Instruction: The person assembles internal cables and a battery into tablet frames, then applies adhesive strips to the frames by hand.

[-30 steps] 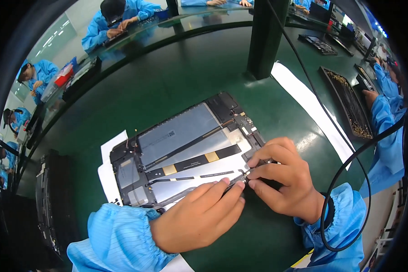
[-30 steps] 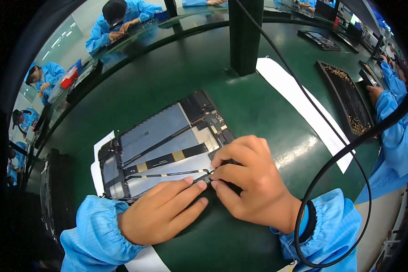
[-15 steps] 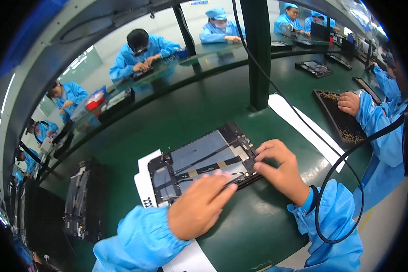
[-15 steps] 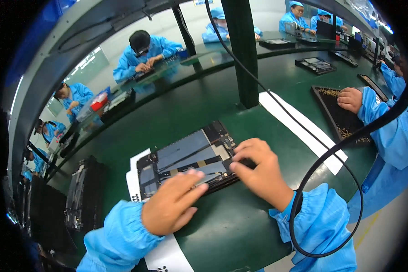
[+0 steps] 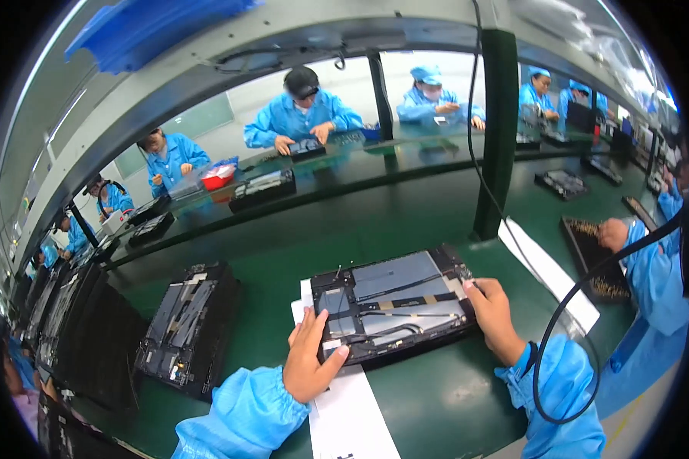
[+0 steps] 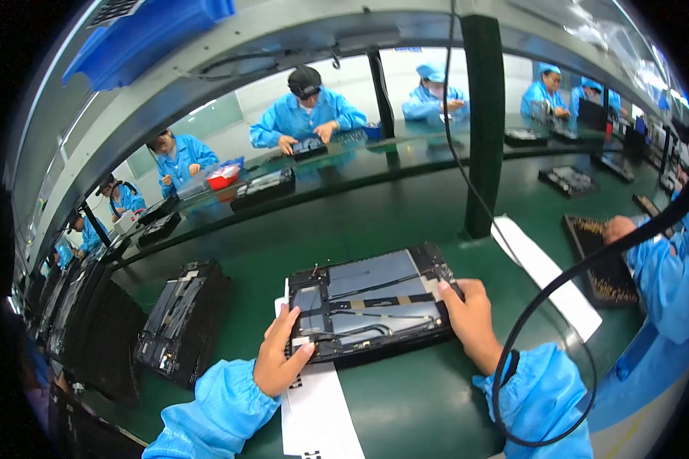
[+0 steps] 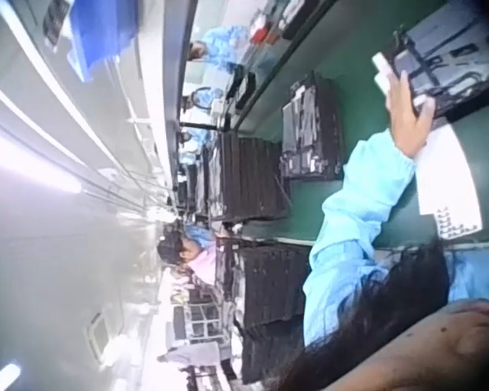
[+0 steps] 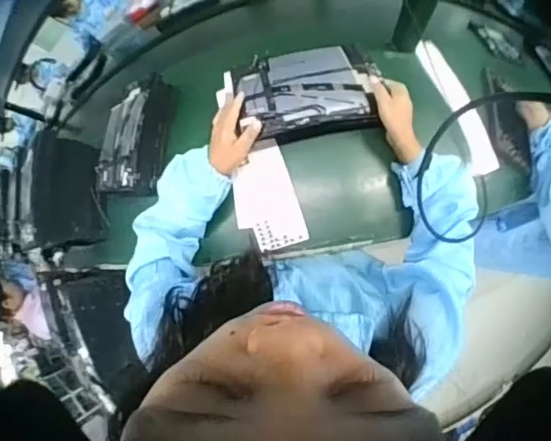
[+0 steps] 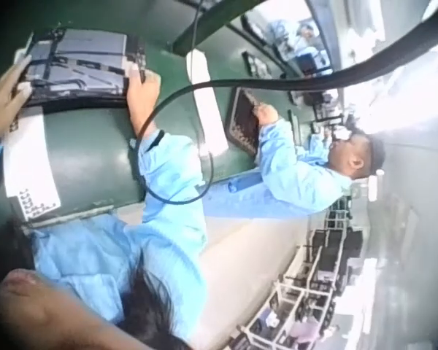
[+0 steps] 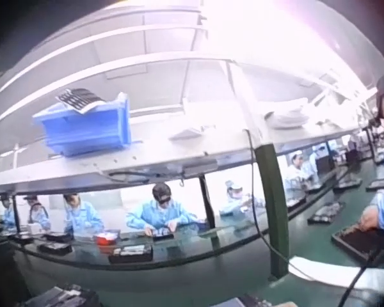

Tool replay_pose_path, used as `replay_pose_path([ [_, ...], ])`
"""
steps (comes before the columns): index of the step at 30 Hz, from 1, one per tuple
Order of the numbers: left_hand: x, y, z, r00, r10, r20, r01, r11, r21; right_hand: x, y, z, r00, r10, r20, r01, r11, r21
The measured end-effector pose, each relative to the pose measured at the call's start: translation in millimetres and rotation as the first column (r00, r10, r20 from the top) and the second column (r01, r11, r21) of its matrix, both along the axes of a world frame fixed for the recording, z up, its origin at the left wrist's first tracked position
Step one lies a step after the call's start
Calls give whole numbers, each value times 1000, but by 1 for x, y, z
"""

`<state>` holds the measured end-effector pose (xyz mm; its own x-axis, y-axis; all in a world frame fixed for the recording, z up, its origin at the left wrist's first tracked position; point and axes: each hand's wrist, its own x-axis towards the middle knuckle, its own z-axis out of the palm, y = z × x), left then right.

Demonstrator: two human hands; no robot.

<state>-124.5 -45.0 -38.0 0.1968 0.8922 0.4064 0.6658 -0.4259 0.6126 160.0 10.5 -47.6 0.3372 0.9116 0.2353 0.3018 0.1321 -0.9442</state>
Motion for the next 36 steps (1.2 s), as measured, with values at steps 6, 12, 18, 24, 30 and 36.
replay_pose_path([
  [6, -23, -52, 54, 971, 65, 232, -122, 964, 238, -64, 35, 56, 937, 310, -162, -291, 948, 131],
  [12, -65, -93, 57, 843, 419, 336, -523, 784, 334, -204, 84, 123, 826, 558, 80, -560, 797, 227],
  [18, -99, -109, 36, 623, 603, 499, -757, 625, 191, -347, 96, 96, 825, 546, 144, -550, 719, 426],
  [24, -124, -111, 17, 613, 705, 357, -783, 603, 152, -382, 108, 50, 815, 578, 39, -550, 752, 364],
  [30, -127, -103, 11, 657, 678, 330, -751, 630, 200, -380, 103, 56, 843, 534, -68, -530, 845, 70],
  [36, -144, -115, 10, 512, 700, 498, -851, 493, 183, -367, 103, 41, 834, 552, -11, -530, 806, 262],
])
